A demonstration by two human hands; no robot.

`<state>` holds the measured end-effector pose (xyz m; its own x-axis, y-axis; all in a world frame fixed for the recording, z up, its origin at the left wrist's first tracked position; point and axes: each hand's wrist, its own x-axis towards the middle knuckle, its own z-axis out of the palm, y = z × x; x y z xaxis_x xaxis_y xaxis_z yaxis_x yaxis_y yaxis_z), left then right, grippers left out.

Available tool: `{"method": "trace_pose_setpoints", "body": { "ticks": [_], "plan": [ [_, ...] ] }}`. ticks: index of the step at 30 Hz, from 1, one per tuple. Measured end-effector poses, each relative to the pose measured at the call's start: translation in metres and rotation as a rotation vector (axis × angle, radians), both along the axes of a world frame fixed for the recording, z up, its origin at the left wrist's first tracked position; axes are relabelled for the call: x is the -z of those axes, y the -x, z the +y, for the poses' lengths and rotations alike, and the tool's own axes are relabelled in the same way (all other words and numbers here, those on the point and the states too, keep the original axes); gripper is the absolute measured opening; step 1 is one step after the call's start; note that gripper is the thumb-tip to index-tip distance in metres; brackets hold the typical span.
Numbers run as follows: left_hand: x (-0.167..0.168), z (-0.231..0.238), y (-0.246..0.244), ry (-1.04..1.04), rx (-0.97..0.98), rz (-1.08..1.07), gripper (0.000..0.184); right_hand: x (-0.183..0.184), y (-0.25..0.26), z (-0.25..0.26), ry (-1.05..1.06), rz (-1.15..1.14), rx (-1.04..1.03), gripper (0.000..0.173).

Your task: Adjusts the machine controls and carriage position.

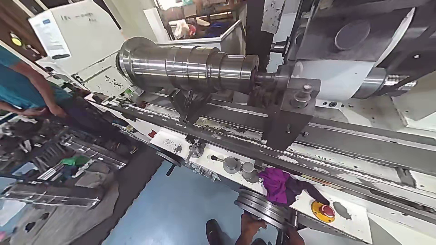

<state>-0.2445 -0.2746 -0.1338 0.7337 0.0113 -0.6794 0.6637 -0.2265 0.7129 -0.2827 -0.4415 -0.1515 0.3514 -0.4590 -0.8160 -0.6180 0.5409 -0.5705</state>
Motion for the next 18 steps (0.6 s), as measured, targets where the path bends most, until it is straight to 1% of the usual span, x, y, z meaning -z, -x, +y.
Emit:
{"method": "trace_pose_setpoints", "body": {
  "ticks": [5,10,14,18],
  "plan": [
    [0.002,0.005,-0.003,-0.078,0.059,0.036,0.074,0.010,0.000,0.001,0.119,0.038,-0.070,0.040],
    [0.002,0.008,-0.006,-0.100,0.069,0.076,0.069,0.017,-0.001,0.001,0.165,0.027,-0.087,0.037],
    [0.001,0.008,-0.007,-0.131,0.090,0.094,0.068,0.008,0.004,0.000,0.201,-0.002,-0.099,0.031],
    [0.001,0.010,-0.008,-0.125,0.092,0.100,0.069,-0.001,0.007,0.001,0.157,-0.039,-0.078,0.033]
  ]
}}
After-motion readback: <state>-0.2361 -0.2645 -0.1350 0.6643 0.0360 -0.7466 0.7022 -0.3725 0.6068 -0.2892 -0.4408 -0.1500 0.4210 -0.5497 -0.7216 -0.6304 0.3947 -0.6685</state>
